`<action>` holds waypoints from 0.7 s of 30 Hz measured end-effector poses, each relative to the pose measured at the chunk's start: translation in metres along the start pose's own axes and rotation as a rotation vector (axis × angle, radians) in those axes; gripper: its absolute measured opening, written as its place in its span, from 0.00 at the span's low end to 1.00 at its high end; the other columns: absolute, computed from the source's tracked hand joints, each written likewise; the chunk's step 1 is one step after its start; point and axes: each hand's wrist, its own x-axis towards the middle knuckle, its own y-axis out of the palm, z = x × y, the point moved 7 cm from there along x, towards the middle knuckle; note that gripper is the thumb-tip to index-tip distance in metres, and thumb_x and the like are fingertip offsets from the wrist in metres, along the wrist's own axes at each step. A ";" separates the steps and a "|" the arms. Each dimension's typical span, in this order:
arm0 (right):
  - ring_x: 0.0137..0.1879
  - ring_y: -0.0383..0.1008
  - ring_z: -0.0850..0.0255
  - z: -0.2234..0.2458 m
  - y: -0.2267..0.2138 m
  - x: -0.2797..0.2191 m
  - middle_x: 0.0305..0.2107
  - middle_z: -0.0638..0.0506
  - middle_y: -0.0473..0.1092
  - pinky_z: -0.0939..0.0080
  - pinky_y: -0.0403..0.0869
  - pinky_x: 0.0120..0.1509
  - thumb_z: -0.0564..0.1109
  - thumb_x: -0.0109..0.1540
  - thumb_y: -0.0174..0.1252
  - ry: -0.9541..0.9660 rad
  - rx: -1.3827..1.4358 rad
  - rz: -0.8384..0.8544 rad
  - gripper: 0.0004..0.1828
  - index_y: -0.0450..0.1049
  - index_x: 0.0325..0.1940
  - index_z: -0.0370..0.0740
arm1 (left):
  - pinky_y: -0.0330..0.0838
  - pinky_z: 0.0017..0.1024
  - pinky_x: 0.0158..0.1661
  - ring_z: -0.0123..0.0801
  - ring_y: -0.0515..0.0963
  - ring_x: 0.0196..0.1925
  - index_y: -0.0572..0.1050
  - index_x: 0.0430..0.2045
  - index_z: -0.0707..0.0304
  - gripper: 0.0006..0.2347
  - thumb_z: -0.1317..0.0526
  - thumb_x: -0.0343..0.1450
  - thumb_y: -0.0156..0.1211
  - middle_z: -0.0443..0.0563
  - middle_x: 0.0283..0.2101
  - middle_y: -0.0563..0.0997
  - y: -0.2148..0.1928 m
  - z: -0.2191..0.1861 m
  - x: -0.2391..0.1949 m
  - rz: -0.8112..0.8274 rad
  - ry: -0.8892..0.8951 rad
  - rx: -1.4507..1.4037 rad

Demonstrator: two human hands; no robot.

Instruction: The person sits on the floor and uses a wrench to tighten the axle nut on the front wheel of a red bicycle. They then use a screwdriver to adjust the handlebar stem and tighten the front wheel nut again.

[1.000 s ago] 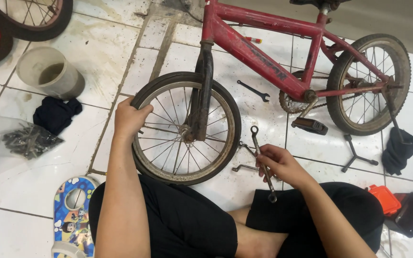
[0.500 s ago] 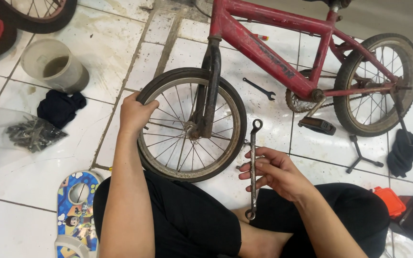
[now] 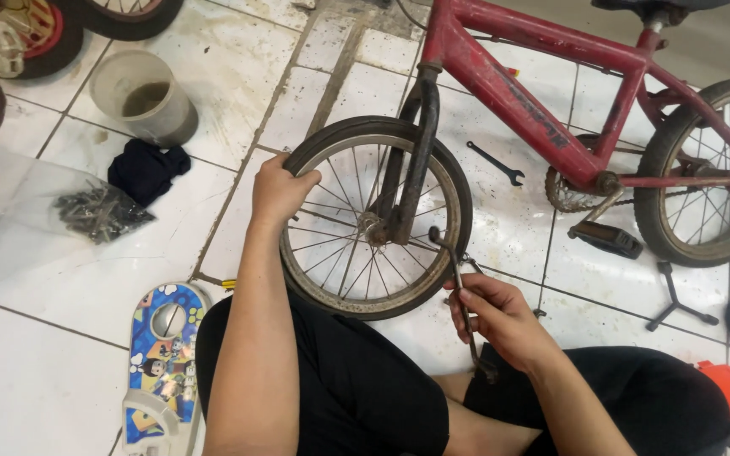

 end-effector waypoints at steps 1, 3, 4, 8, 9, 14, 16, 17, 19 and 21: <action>0.26 0.75 0.54 -0.007 0.000 0.004 0.24 0.39 0.69 0.55 0.81 0.23 0.39 0.67 0.53 0.003 0.000 0.008 0.13 0.74 0.49 0.25 | 0.74 0.34 0.32 0.50 0.85 0.36 0.81 0.30 0.63 0.16 0.54 0.55 0.72 0.60 0.25 0.81 0.000 0.001 0.000 -0.008 -0.005 0.001; 0.21 0.73 0.58 -0.020 -0.007 0.010 0.19 0.40 0.73 0.62 0.72 0.22 0.39 0.66 0.56 0.000 -0.356 -0.065 0.11 0.78 0.45 0.27 | 0.75 0.33 0.32 0.50 0.85 0.36 0.81 0.30 0.63 0.17 0.53 0.56 0.72 0.59 0.26 0.82 0.001 0.001 0.000 0.004 -0.010 0.004; 0.21 0.73 0.58 -0.025 -0.002 0.014 0.19 0.40 0.73 0.62 0.72 0.22 0.39 0.66 0.56 0.003 -0.354 -0.061 0.11 0.78 0.45 0.27 | 0.75 0.33 0.32 0.50 0.85 0.36 0.81 0.30 0.63 0.17 0.53 0.56 0.72 0.59 0.26 0.82 0.000 0.000 -0.001 0.002 -0.014 0.007; 0.21 0.68 0.63 -0.032 0.007 0.024 0.13 0.47 0.72 0.63 0.68 0.26 0.45 0.66 0.60 -0.089 -0.629 -0.218 0.09 0.83 0.41 0.39 | 0.77 0.37 0.35 0.54 0.85 0.39 0.81 0.32 0.65 0.17 0.53 0.56 0.71 0.62 0.28 0.82 -0.003 -0.006 -0.004 0.024 -0.014 0.013; 0.22 0.68 0.62 -0.031 0.009 0.026 0.14 0.45 0.73 0.62 0.68 0.29 0.45 0.65 0.63 -0.133 -0.682 -0.268 0.08 0.83 0.41 0.40 | 0.77 0.39 0.37 0.57 0.85 0.41 0.81 0.33 0.65 0.18 0.53 0.56 0.70 0.63 0.30 0.83 -0.003 -0.008 -0.004 0.035 -0.020 0.018; 0.25 0.70 0.63 -0.033 0.012 0.043 0.16 0.47 0.75 0.62 0.70 0.32 0.46 0.65 0.63 -0.143 -0.708 -0.315 0.08 0.85 0.43 0.42 | 0.77 0.39 0.37 0.57 0.85 0.42 0.81 0.33 0.65 0.17 0.53 0.57 0.69 0.64 0.30 0.83 -0.002 -0.007 -0.002 0.036 -0.014 0.027; 0.26 0.69 0.65 -0.029 0.013 0.049 0.16 0.48 0.75 0.62 0.70 0.33 0.47 0.66 0.63 -0.139 -0.716 -0.320 0.08 0.85 0.43 0.43 | 0.78 0.39 0.37 0.56 0.85 0.42 0.81 0.33 0.64 0.17 0.53 0.57 0.69 0.63 0.30 0.83 -0.001 -0.006 -0.001 0.037 -0.010 0.030; 0.26 0.69 0.64 -0.026 0.013 0.052 0.17 0.47 0.76 0.61 0.70 0.32 0.48 0.65 0.64 -0.143 -0.739 -0.315 0.09 0.85 0.44 0.44 | 0.78 0.40 0.38 0.57 0.85 0.42 0.81 0.34 0.64 0.18 0.52 0.57 0.69 0.63 0.31 0.83 0.000 -0.004 0.000 0.041 -0.017 0.032; 0.26 0.70 0.64 -0.017 0.017 0.052 0.17 0.46 0.77 0.60 0.69 0.32 0.48 0.65 0.64 -0.147 -0.760 -0.306 0.09 0.86 0.44 0.44 | 0.78 0.40 0.39 0.57 0.85 0.43 0.81 0.35 0.64 0.18 0.52 0.57 0.69 0.63 0.32 0.83 0.000 -0.003 -0.001 0.042 -0.025 0.036; 0.30 0.81 0.49 0.002 0.030 0.048 0.24 0.39 0.80 0.55 0.75 0.36 0.42 0.63 0.65 -0.271 -0.802 -0.272 0.08 0.85 0.44 0.38 | 0.77 0.38 0.36 0.54 0.85 0.40 0.81 0.33 0.65 0.17 0.53 0.57 0.68 0.61 0.28 0.82 -0.002 -0.007 -0.003 0.048 -0.025 0.017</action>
